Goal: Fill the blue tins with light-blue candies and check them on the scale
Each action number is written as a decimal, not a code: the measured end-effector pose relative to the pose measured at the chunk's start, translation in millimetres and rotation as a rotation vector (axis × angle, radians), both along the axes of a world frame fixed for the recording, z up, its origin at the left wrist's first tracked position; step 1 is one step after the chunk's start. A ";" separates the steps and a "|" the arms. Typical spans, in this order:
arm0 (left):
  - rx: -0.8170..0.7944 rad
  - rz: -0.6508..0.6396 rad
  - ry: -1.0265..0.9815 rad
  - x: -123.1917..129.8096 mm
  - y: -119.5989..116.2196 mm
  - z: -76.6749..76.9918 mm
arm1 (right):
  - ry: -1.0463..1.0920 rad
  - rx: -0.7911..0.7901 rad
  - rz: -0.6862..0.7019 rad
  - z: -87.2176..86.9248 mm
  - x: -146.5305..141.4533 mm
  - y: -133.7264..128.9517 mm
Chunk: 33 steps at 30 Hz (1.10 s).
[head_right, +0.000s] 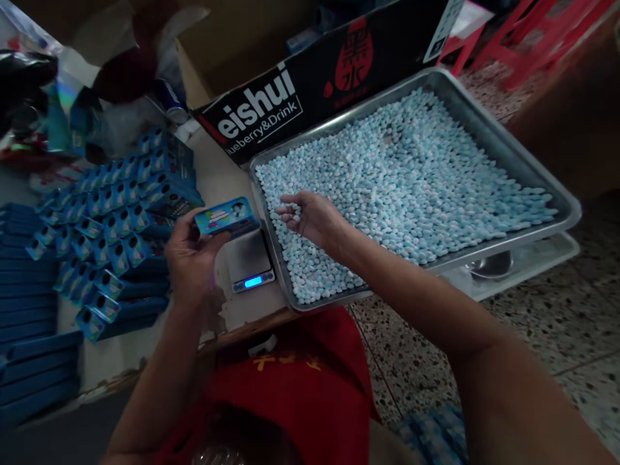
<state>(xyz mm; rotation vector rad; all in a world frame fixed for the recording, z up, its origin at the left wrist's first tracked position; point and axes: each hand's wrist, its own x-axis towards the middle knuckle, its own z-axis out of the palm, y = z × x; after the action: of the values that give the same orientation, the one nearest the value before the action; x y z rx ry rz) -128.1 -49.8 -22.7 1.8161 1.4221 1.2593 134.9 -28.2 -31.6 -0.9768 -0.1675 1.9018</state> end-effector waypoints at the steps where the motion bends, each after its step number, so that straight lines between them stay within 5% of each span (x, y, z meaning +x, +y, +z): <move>1: -0.023 0.038 -0.066 -6.2 -7.9 -5.6 | -0.023 0.044 -0.010 -0.7 0.6 -1.3; 8: -0.145 0.115 -0.120 -32.6 -51.3 -31.9 | -0.152 0.154 0.188 -5.9 -0.7 -8.7; 16: -0.234 0.007 -0.206 -41.3 -50.5 -45.6 | -0.297 0.290 0.271 -12.1 3.2 -5.5; 27: -0.237 0.009 -0.098 -110.2 -82.1 -21.9 | -0.434 0.238 0.242 -8.1 10.6 4.1; 33: -0.198 0.000 -0.109 -108.7 -85.9 -27.4 | -0.550 0.281 0.296 17.2 5.7 -9.3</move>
<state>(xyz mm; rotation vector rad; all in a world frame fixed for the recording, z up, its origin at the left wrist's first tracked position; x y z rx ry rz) -236.8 -135.7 -50.0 1.5926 1.4319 1.1545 140.6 -37.5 -14.4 -1.3083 -0.9196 1.7565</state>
